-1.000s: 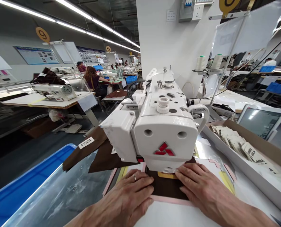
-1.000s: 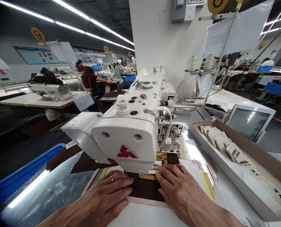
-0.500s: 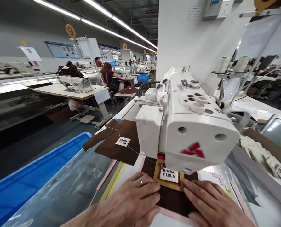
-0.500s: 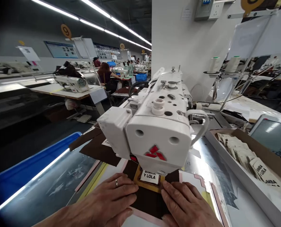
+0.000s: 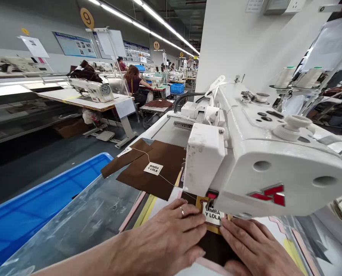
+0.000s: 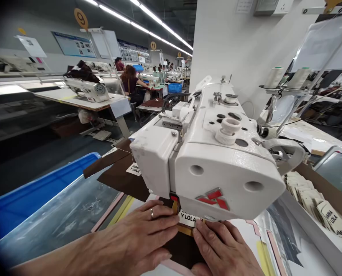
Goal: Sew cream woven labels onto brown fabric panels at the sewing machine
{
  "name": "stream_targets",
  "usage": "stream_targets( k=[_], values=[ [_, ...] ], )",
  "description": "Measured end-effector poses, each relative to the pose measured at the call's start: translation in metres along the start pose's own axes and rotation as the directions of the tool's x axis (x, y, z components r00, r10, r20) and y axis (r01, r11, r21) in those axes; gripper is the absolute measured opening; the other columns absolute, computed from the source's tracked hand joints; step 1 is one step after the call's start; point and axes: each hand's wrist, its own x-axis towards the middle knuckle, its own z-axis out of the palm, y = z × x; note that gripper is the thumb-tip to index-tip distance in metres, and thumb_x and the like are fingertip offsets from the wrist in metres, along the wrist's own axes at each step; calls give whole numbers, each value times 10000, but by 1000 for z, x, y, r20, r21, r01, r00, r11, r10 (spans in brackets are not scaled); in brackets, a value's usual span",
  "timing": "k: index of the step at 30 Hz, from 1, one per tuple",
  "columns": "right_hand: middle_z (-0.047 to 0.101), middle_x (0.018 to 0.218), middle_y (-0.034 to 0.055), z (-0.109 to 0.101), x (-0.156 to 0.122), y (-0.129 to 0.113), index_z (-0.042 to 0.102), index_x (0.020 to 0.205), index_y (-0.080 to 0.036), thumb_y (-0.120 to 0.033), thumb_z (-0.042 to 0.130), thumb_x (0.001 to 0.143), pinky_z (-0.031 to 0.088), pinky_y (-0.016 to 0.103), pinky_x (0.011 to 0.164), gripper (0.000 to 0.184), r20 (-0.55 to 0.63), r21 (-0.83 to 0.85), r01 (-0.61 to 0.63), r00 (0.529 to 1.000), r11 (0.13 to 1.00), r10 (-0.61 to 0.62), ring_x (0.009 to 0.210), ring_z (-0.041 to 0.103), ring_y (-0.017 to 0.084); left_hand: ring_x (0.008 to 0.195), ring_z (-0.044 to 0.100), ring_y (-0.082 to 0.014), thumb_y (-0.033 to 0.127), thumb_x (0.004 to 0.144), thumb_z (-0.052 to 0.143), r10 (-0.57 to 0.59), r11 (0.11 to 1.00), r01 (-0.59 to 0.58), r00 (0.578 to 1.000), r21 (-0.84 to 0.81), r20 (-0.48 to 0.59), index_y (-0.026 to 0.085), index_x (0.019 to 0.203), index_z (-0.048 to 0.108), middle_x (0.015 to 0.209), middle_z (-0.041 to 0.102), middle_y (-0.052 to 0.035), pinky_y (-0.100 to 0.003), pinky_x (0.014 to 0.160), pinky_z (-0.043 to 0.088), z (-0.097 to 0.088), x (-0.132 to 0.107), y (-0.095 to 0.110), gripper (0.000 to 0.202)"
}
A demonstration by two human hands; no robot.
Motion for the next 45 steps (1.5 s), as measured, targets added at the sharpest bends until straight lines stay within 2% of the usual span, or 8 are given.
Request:
stream_targets(
  k=[3,8,11,14,19,28,38,45],
  values=[
    [767,1256,-30,0,0,-1,745,1238,-200,-447,493,1099,546,335,883,379,-24,24,-28,999,999,29,1024,732,196,1360,532,-286,495,1059,586,-8,998,4,998,61,65,151,1384,579,1375,672,-93,-419,1217,295,9,9,-2,474],
    [762,1270,-25,1,0,-2,741,1240,-199,-413,477,1103,542,353,869,366,-37,27,-55,998,998,56,1041,723,207,1392,496,-280,524,1046,610,-97,989,93,995,116,28,166,1302,611,1317,685,-72,-427,1279,180,19,10,6,440],
    [769,1253,-30,0,2,-4,740,1234,-196,-419,425,1124,537,353,876,401,-38,59,-100,994,993,103,1031,716,197,1330,547,-280,516,1005,684,-149,984,142,987,107,65,194,1253,627,1299,691,-51,-447,1274,209,14,14,13,411],
    [773,1239,-31,0,3,-7,741,1218,-194,-441,364,1141,530,365,878,457,-46,83,-147,987,986,151,1026,704,201,1325,556,-290,502,1002,691,-201,979,193,970,68,138,217,1345,595,1368,668,-37,-467,1240,292,8,23,14,456],
    [768,1246,-18,2,3,-12,718,1254,-182,-448,386,1132,516,393,894,443,-68,104,-197,976,975,204,1058,681,220,1353,552,-319,513,1024,646,-164,985,172,950,-6,267,240,1451,545,1443,638,-22,-504,1200,370,10,35,7,516],
    [768,1244,-1,13,0,-18,708,1233,-175,-442,617,1034,477,394,973,345,-121,185,-228,960,956,253,1056,663,235,1212,651,-297,497,922,792,-115,983,151,947,-100,302,308,1463,560,1374,694,34,-431,1082,482,2,49,-2,618],
    [791,1174,-19,14,-4,-13,713,1125,-224,-375,658,1005,489,327,913,200,-153,231,-230,951,945,268,1053,675,187,1325,621,-313,556,868,832,-57,993,87,948,-82,313,325,1555,480,1513,594,-37,-468,1148,489,21,38,-17,806],
    [791,1172,10,14,-5,-16,726,1142,-230,-400,638,1011,509,313,955,232,-104,216,-251,955,944,278,1076,676,190,1313,629,-293,531,925,785,-40,992,74,953,-102,300,315,1566,450,1523,583,-10,-433,1104,507,17,40,-17,755]
  ],
)
